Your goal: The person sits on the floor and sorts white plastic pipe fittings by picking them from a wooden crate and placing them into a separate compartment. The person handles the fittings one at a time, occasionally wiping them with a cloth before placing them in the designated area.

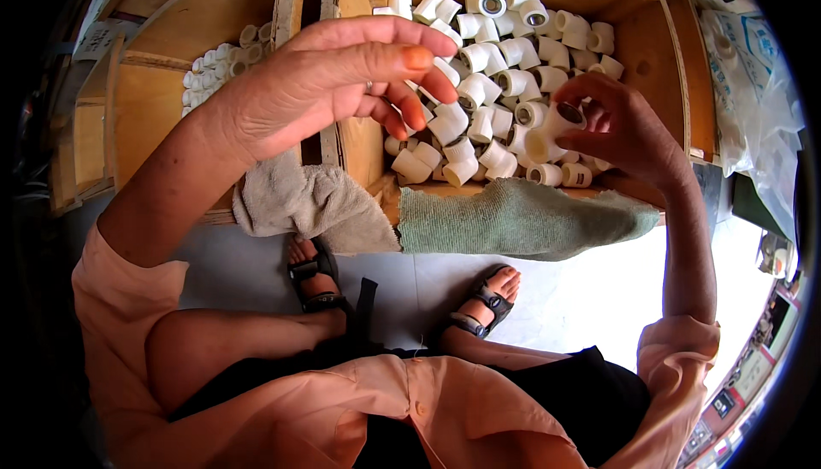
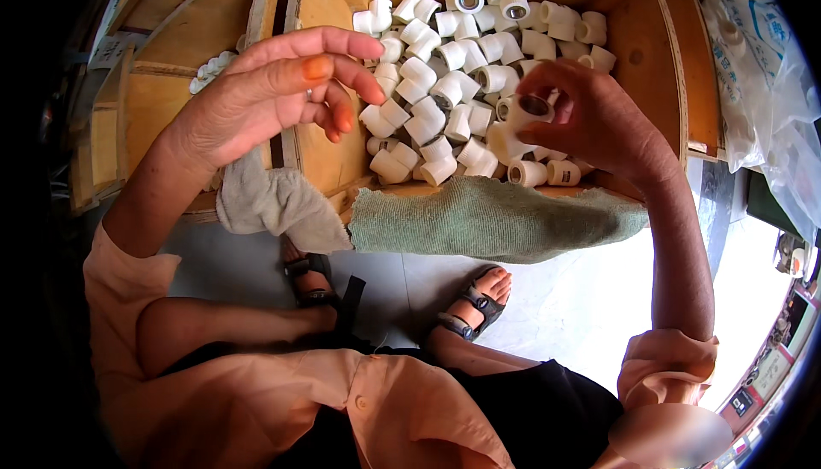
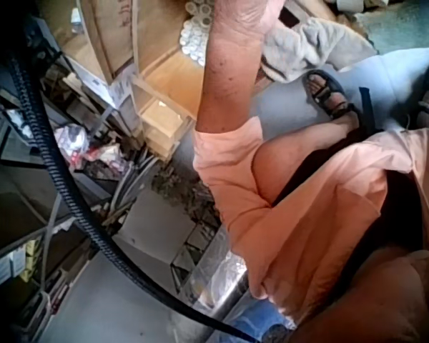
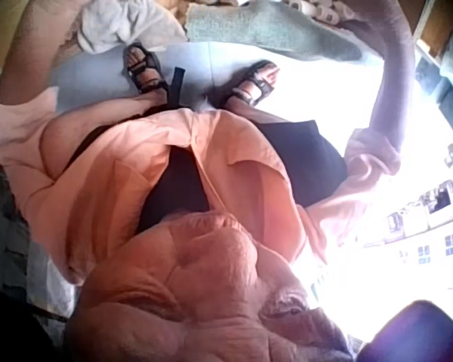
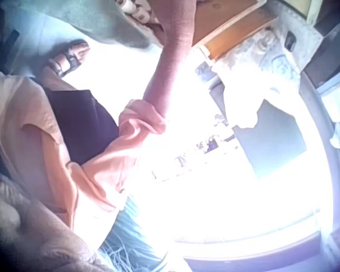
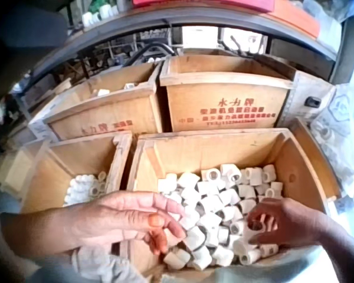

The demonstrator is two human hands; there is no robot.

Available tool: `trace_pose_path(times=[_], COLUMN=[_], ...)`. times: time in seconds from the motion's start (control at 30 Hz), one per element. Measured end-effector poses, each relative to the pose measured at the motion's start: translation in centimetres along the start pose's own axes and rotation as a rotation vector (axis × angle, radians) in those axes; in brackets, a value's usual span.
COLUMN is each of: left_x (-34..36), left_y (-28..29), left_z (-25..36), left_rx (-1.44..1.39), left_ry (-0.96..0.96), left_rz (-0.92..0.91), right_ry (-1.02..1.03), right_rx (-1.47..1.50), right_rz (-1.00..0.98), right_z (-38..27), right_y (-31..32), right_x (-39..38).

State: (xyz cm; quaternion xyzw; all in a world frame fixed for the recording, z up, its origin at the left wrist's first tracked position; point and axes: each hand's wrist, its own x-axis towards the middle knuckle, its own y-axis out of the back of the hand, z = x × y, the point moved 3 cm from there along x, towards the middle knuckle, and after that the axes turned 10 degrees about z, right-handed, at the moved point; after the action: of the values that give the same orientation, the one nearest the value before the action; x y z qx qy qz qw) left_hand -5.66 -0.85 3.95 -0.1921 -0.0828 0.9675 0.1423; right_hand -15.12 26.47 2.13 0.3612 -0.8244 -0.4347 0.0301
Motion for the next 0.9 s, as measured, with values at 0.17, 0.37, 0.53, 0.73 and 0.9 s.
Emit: trace_pose_path(times=[0.17,0.37,0.53,0.73,0.9], left_x=[-0.2,-1.2,-3.3,-4.9,-6.7], left_y=[2.7,6.5,11.9,18.8,21.8], left_z=[0.4,0.9,1.4,-1.1,-4.6], left_rx=[0.010,0.035,0.171,0.272,0.424], left_ry=[-0.051,-0.155,-0.196,-0.107,0.082], left_rz=[0.090,0.152,0.296,0.514,0.617], right_ry=[-0.050,-0.034,0.034,0.013,-0.020], right_rx=[-0.476,-0.624,-0.518,-0.392,-0.367], right_rz=[0.031,0.073,0.200,0.303,0.285], right_z=[6.3,8.6,7.2,5.9,6.9], right_y=[-1.2,-1.8,-2.1,-2.0,-2.2], right_x=[-1.7,-1.7,-1.2,-1.1,-0.6])
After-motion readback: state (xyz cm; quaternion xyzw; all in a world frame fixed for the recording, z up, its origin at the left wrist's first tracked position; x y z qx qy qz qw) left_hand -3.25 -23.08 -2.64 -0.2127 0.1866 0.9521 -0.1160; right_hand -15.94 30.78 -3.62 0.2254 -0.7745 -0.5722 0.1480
